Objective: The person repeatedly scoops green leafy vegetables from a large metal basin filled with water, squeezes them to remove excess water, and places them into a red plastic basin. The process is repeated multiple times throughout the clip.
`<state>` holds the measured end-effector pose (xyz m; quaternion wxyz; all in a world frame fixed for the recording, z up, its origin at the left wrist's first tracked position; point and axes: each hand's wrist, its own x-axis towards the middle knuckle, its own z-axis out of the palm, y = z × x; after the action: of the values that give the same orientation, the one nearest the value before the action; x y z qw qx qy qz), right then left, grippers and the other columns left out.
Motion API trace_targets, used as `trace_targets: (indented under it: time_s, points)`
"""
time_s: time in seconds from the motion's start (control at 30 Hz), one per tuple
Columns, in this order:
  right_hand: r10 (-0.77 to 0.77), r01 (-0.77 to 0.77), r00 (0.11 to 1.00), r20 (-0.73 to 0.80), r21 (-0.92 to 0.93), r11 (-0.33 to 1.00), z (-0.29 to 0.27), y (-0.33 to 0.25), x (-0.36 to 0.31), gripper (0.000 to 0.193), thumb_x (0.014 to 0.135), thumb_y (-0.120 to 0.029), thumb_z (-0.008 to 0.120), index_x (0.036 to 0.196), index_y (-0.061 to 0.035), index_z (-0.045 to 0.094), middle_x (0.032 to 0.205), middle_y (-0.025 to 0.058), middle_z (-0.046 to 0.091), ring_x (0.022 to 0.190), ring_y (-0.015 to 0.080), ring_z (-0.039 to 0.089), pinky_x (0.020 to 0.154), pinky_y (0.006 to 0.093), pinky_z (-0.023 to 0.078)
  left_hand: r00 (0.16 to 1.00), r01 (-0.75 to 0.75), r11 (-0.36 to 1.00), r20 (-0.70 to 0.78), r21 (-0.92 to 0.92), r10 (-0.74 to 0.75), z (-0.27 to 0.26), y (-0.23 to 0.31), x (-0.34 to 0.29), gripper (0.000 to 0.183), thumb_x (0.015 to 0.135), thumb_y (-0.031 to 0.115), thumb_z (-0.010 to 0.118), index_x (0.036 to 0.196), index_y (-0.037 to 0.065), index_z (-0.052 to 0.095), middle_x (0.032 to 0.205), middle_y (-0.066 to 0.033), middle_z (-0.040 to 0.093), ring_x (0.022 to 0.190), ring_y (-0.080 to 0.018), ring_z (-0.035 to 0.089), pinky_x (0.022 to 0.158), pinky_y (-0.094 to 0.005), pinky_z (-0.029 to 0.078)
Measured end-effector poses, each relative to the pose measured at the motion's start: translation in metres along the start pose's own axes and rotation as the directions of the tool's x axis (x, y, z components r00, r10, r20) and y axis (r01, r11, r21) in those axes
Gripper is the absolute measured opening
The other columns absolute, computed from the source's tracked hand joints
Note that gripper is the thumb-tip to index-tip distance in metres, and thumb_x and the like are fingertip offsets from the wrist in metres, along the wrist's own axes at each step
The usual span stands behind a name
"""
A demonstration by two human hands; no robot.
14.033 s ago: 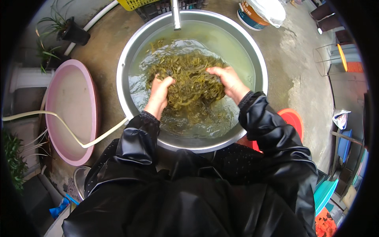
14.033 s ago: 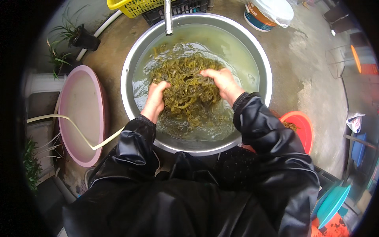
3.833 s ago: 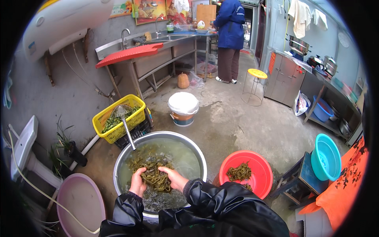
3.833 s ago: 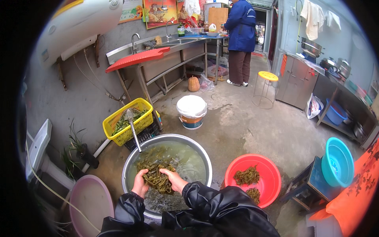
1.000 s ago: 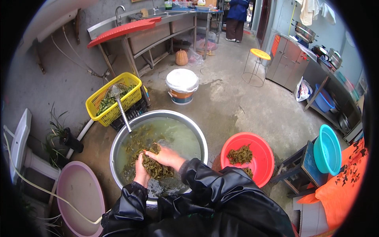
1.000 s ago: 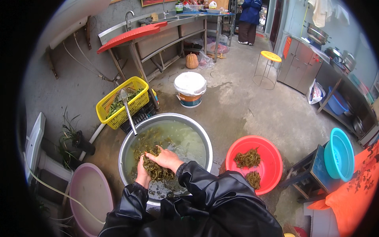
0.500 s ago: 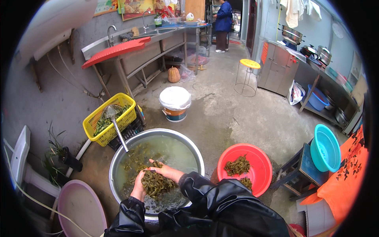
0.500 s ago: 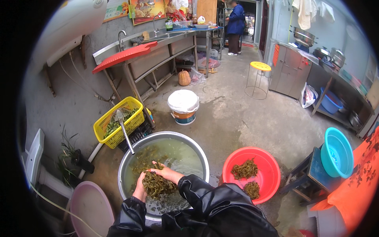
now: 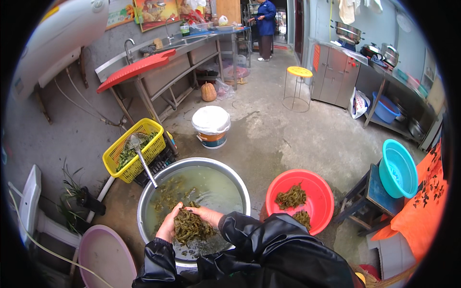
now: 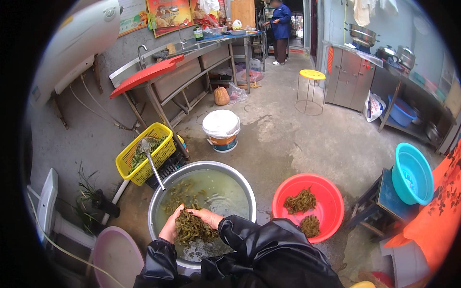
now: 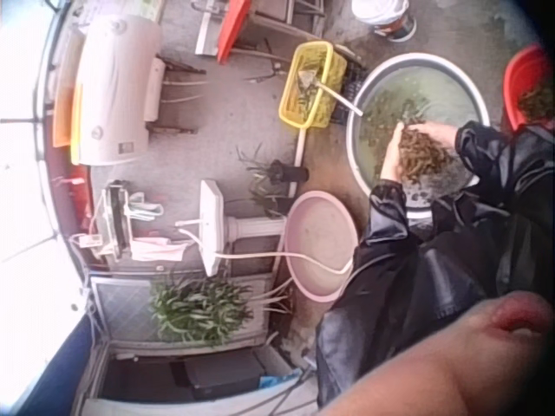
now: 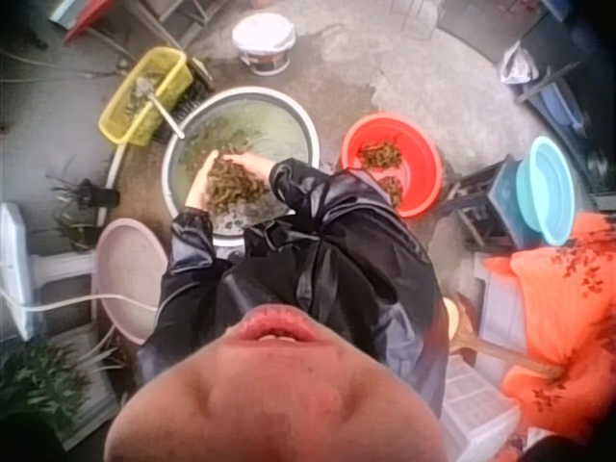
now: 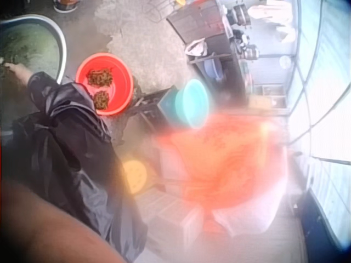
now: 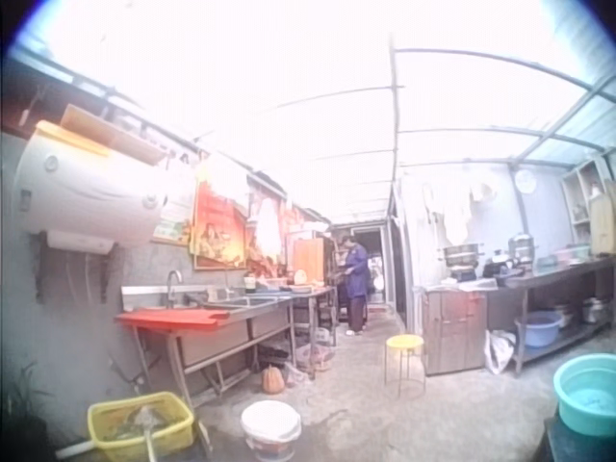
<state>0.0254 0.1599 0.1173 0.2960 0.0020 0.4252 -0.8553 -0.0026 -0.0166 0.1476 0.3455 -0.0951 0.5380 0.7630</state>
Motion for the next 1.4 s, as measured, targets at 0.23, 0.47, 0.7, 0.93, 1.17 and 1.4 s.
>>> trace_targets:
  time_s: [0.23,0.47,0.7,0.93,1.17,1.4]
  points:
    - [-0.144,0.146,0.979,-0.144,0.01,0.989,-0.005,0.012,0.02,0.052,0.085,-0.038,0.07,0.123,-0.0033,0.059,0.114,0.008,0.065,0.099,0.0175,0.063,0.086,0.0332,0.05,0.968,-0.119,0.924,-0.164,0.363,0.189,-0.009,-0.002,0.013,0.065,0.091,0.055,0.057,0.119,-0.005,0.057,0.116,-0.0141,0.062,0.104,-0.0206,0.059,0.09,-0.0327,0.047]
    - [-0.319,0.297,0.928,-0.191,-0.135,0.945,-0.004,0.008,0.025,0.071,0.083,-0.031,0.074,0.141,-0.0069,0.041,0.134,0.0079,0.052,0.118,0.0175,0.051,0.098,0.0319,0.043,0.829,-0.338,0.79,-0.236,0.512,0.507,-0.009,-0.013,0.022,0.071,0.094,0.055,0.05,0.128,-0.008,0.049,0.127,-0.0192,0.055,0.115,-0.0246,0.053,0.097,-0.0345,0.042]
    - [-0.259,0.253,0.964,-0.058,-0.094,0.963,0.002,-0.007,0.011,0.085,0.087,-0.033,0.07,0.152,-0.0116,0.021,0.15,0.007,0.034,0.132,0.0188,0.038,0.106,0.0331,0.035,0.931,-0.332,0.793,0.043,0.512,0.362,-0.006,0.001,0.012,0.067,0.099,0.053,0.04,0.131,-0.005,0.049,0.129,-0.0154,0.055,0.116,-0.021,0.052,0.101,-0.0324,0.038]
    - [0.018,-0.014,0.996,0.084,-0.049,0.999,0.0,-0.014,-0.011,0.064,0.087,-0.043,0.067,0.134,-0.0049,0.05,0.126,0.0066,0.06,0.113,0.0177,0.057,0.098,0.0333,0.044,0.967,-0.239,0.824,0.049,0.513,0.249,0.002,0.004,0.007,0.069,0.097,0.057,0.038,0.123,-0.004,0.058,0.117,-0.0183,0.064,0.11,-0.0245,0.059,0.096,-0.035,0.042]
    - [-0.098,0.097,0.995,0.016,0.055,0.994,0.008,-0.013,-0.01,0.055,0.086,-0.039,0.069,0.127,-0.0055,0.055,0.122,0.0083,0.061,0.11,0.0195,0.058,0.092,0.0351,0.048,0.817,0.054,0.112,-0.109,0.992,0.567,0.042,0.022,-0.026,0.067,0.094,0.06,0.037,0.099,-0.001,0.065,0.103,-0.0275,0.063,0.093,-0.0418,0.062,0.082,-0.0474,0.047]
    - [-0.257,0.261,0.953,-0.16,0.005,0.965,0.002,-0.005,0.008,0.043,0.081,-0.022,0.073,0.118,-0.0051,0.06,0.108,0.0049,0.065,0.098,0.0164,0.06,0.087,0.0323,0.049,0.558,-0.021,0.072,-0.048,0.997,0.828,0.052,0.018,-0.032,0.042,0.092,0.043,0.055,0.104,0.003,0.063,0.096,-0.018,0.066,0.087,-0.0354,0.065,0.076,-0.045,0.05]
